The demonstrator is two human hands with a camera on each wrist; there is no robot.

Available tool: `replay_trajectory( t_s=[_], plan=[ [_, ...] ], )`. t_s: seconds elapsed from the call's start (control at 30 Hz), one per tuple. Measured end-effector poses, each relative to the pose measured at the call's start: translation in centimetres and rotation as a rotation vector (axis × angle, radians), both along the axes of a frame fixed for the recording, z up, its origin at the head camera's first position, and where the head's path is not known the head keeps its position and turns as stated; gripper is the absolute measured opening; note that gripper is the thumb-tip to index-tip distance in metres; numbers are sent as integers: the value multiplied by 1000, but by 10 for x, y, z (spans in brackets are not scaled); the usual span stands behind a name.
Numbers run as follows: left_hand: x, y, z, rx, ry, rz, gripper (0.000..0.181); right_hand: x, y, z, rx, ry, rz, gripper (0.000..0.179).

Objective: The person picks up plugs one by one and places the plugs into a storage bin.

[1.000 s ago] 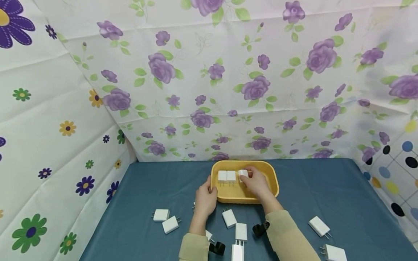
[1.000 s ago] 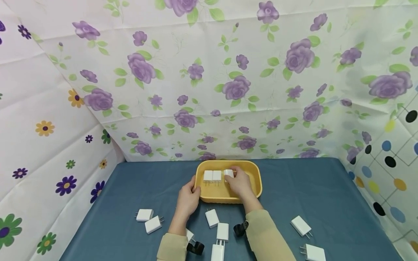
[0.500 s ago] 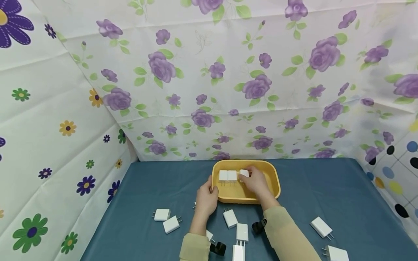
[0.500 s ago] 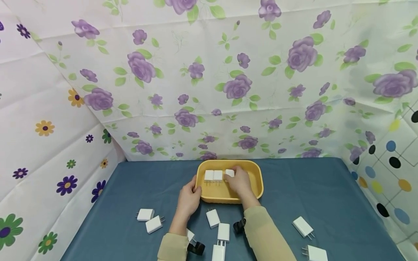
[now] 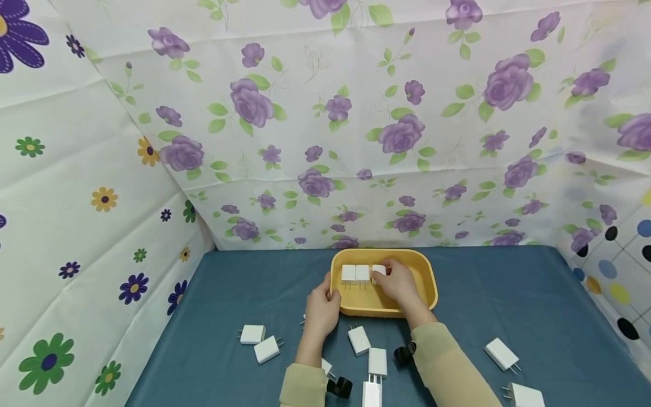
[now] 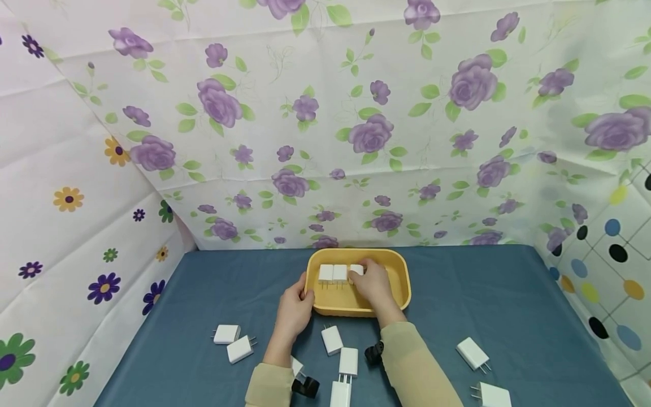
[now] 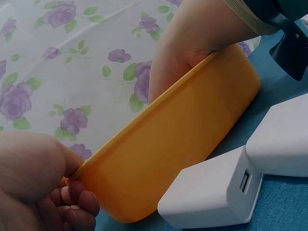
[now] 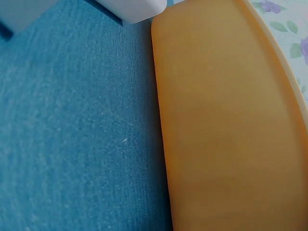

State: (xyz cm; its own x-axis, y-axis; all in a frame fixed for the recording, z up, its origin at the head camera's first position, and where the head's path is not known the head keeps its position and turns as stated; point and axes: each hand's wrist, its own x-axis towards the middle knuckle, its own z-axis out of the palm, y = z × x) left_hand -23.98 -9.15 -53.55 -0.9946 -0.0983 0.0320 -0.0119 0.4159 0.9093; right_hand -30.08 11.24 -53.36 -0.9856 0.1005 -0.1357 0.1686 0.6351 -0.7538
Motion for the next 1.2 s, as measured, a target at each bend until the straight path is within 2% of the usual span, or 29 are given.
replay_trajectory(
  t_s=[0.27, 0.67, 1.2],
  plan=[
    [0, 0, 1, 10, -10, 3, 54, 0, 0, -1, 7, 26, 26, 50],
    [0, 0, 2, 20, -8, 1, 54, -1, -2, -2, 5, 51, 23, 46],
    [1, 0, 2, 9, 4, -4, 54, -2, -2, -4, -28, 26, -1, 49]
  ],
)
